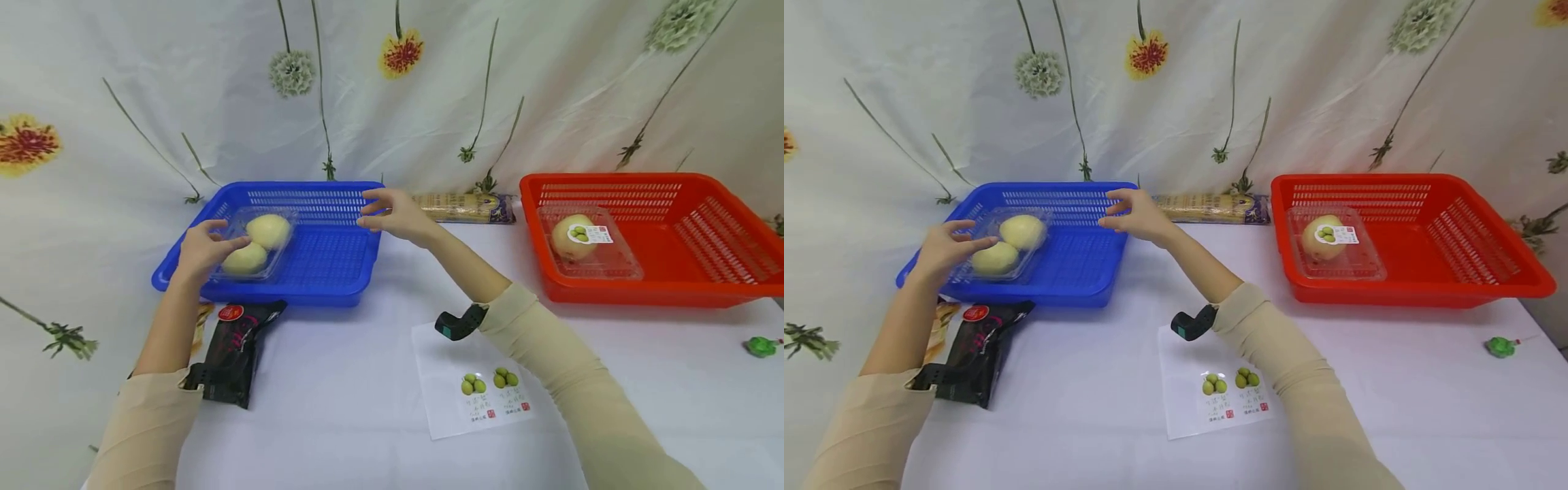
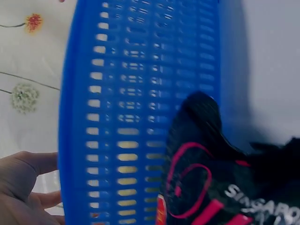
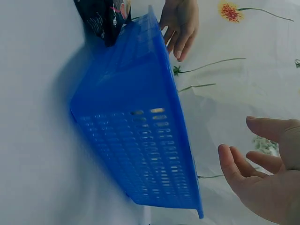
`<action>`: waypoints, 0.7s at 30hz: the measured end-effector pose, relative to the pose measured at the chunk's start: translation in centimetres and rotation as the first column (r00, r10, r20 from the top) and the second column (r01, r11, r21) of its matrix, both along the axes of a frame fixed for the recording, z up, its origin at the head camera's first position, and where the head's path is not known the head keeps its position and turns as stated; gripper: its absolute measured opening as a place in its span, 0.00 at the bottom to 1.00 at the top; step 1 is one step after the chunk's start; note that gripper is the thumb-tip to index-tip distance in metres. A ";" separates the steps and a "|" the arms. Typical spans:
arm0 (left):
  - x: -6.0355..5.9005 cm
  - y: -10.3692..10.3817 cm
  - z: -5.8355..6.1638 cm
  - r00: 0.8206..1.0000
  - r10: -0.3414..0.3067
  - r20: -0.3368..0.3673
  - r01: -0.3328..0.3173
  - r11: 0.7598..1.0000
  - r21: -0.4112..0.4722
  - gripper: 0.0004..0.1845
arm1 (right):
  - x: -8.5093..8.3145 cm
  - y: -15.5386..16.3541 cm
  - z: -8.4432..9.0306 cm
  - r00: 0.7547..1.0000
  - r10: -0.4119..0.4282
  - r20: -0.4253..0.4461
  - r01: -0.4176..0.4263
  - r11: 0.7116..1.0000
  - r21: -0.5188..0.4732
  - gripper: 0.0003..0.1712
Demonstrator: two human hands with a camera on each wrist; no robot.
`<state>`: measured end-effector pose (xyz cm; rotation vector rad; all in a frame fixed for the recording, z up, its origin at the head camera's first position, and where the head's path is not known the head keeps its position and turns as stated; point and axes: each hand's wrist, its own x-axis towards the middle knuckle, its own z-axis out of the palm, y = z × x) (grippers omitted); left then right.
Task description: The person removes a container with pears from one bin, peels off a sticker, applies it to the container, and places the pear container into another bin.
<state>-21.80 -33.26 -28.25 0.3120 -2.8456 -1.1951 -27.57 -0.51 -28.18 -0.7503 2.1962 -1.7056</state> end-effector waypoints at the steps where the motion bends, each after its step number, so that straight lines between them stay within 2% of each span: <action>1: -0.2 -0.1 -0.1 1.000 0.003 0.004 -0.003 0.999 -0.039 0.42 | 0.0 -0.5 -0.1 1.000 0.005 0.002 -0.005 1.000 0.000 0.34; 3: -0.6 -0.3 -0.2 1.000 0.009 0.003 -0.009 0.994 -0.113 0.43 | 0.0 -1.4 -0.2 1.000 0.015 0.008 -0.015 1.000 -0.007 0.34; 6: -1.2 -0.4 -0.4 1.000 0.012 0.005 -0.011 0.985 -0.172 0.43 | -0.1 -2.4 -0.5 1.000 0.029 0.004 -0.029 1.000 0.007 0.33; 13: -1.8 -0.8 -0.7 0.998 0.009 0.065 0.005 0.979 -0.203 0.45 | -0.3 -4.2 -1.2 0.997 0.063 0.035 -0.066 0.995 0.081 0.34; 17: -2.3 -0.8 -0.7 0.991 -0.009 0.132 0.037 0.976 -0.213 0.48 | -0.2 -4.9 -1.4 0.996 0.082 0.033 -0.085 0.989 0.123 0.34; 21: -2.8 -0.7 -0.5 0.976 -0.026 0.217 0.081 0.964 -0.253 0.53 | 0.1 -5.6 -1.5 0.995 0.097 0.018 -0.098 0.984 0.151 0.33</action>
